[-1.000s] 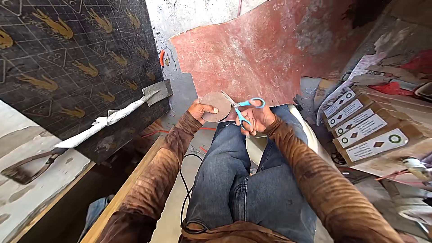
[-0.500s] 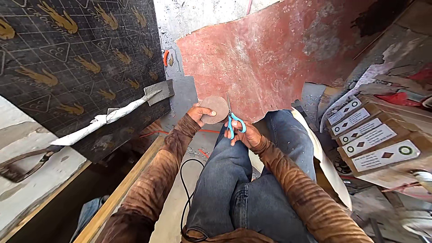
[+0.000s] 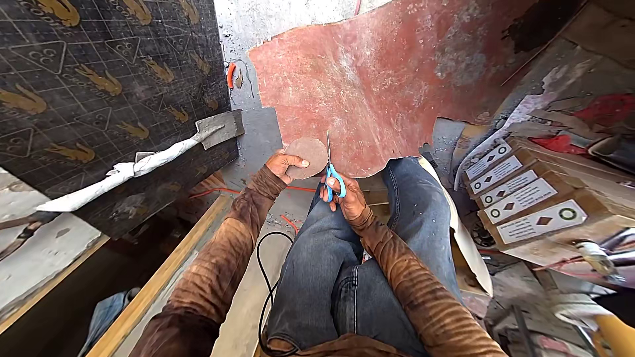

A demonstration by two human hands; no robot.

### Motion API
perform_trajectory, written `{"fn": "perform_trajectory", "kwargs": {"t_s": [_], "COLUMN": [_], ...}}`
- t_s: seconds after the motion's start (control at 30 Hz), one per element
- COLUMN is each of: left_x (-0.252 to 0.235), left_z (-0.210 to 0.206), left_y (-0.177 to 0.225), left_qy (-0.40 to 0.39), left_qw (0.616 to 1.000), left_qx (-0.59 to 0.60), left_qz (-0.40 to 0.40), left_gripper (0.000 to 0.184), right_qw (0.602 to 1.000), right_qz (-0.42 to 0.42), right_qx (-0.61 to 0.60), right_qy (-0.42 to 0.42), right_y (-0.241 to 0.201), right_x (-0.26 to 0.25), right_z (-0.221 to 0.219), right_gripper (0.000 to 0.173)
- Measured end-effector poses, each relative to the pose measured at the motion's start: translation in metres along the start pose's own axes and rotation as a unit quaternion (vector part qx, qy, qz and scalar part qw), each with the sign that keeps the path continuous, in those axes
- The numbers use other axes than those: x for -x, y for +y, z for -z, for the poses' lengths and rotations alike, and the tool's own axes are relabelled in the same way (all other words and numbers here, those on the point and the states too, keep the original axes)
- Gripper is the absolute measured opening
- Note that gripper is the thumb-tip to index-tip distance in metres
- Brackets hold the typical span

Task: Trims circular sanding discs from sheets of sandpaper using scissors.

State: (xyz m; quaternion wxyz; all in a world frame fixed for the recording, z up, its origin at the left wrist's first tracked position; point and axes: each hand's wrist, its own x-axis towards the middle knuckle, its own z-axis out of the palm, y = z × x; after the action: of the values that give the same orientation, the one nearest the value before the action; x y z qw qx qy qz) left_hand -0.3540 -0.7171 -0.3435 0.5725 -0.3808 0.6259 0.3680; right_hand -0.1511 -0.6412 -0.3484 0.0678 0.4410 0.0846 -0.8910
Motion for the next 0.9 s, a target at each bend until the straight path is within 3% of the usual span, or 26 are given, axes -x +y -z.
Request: {"fn": "perform_trajectory", "kwargs": {"t_s": [0.3, 0.37, 0.47, 0.53, 0.63, 0.77, 0.9], "left_x": [0.003, 0.007, 0.014, 0.017, 0.017, 0.018, 0.014], "left_z": [-0.004, -0.007, -0.007, -0.006, -0.001, -0.004, 0.0], "left_y": [0.004, 0.007, 0.012, 0.014, 0.014, 0.01, 0.011], "left_qy": [0.035, 0.043, 0.028, 0.02, 0.007, 0.013, 0.02], "left_qw": [0.999, 0.998, 0.999, 0.999, 1.0, 0.999, 1.0], "left_qx": [-0.023, -0.043, -0.039, -0.025, -0.004, 0.026, 0.015], "left_qz": [0.009, 0.001, -0.009, -0.016, -0.027, -0.027, -0.008], "left_gripper": [0.037, 0.039, 0.047, 0.046, 0.045, 0.042, 0.04], "right_qw": [0.998, 0.998, 0.996, 0.994, 0.994, 0.991, 0.993], "right_qz": [0.054, 0.04, 0.023, 0.029, 0.066, 0.116, 0.107], "right_qx": [0.026, -0.017, -0.07, -0.082, -0.073, -0.065, -0.043], "right_qy": [-0.026, -0.039, -0.054, -0.061, -0.048, -0.011, -0.012], "right_y": [0.014, 0.013, 0.007, 0.008, 0.01, 0.017, 0.019], "right_x": [-0.002, -0.001, -0.002, -0.004, -0.004, -0.002, -0.003], "right_z": [0.008, 0.009, 0.008, 0.007, -0.001, -0.013, -0.01], "right_gripper": [0.024, 0.031, 0.055, 0.06, 0.053, 0.031, 0.023]}}
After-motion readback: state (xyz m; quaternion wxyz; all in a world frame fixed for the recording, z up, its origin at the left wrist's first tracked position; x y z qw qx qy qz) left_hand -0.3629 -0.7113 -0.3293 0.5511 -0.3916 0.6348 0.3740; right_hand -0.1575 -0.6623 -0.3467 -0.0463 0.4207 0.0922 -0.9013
